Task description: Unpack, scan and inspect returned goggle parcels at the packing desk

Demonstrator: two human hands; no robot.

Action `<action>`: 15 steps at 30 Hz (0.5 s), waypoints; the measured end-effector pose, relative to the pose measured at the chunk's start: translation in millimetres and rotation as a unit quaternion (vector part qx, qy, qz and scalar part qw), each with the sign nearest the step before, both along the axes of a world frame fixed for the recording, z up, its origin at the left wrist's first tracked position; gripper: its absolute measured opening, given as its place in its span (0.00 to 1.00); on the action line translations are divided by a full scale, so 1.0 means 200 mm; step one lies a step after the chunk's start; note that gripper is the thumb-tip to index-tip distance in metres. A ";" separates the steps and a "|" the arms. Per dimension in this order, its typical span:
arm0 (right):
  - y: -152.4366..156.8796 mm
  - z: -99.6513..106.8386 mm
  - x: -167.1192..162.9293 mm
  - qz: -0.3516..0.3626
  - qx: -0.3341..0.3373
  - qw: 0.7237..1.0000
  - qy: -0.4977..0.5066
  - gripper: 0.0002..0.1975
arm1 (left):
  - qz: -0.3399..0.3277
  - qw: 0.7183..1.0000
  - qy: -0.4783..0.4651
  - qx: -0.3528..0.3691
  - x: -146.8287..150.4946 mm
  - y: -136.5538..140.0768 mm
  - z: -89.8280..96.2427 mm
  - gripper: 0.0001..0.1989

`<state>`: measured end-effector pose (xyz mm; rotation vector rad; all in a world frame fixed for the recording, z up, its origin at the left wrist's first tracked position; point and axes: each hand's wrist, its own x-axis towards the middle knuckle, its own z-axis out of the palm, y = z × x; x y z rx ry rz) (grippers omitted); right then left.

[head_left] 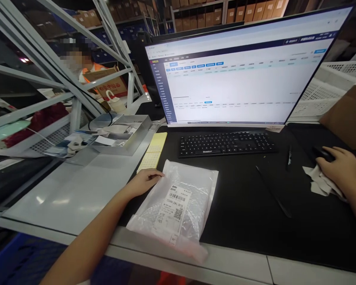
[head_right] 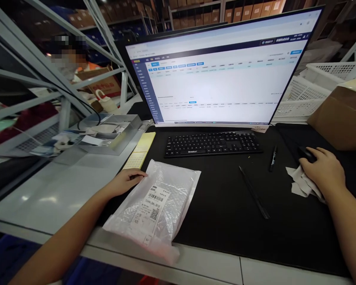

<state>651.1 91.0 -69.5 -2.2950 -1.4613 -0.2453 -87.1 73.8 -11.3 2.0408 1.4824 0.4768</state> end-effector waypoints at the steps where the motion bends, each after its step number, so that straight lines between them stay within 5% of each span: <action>1: 0.00 0.00 0.00 0.001 -0.001 1.000 0.001 0.32 | 0.001 1.000 0.001 0.000 0.00 0.00 0.00 0.16; 15: 0.01 0.01 0.00 -0.012 -0.017 1.000 -0.001 0.32 | 0.029 0.999 0.014 -0.011 0.02 -0.01 0.00 0.15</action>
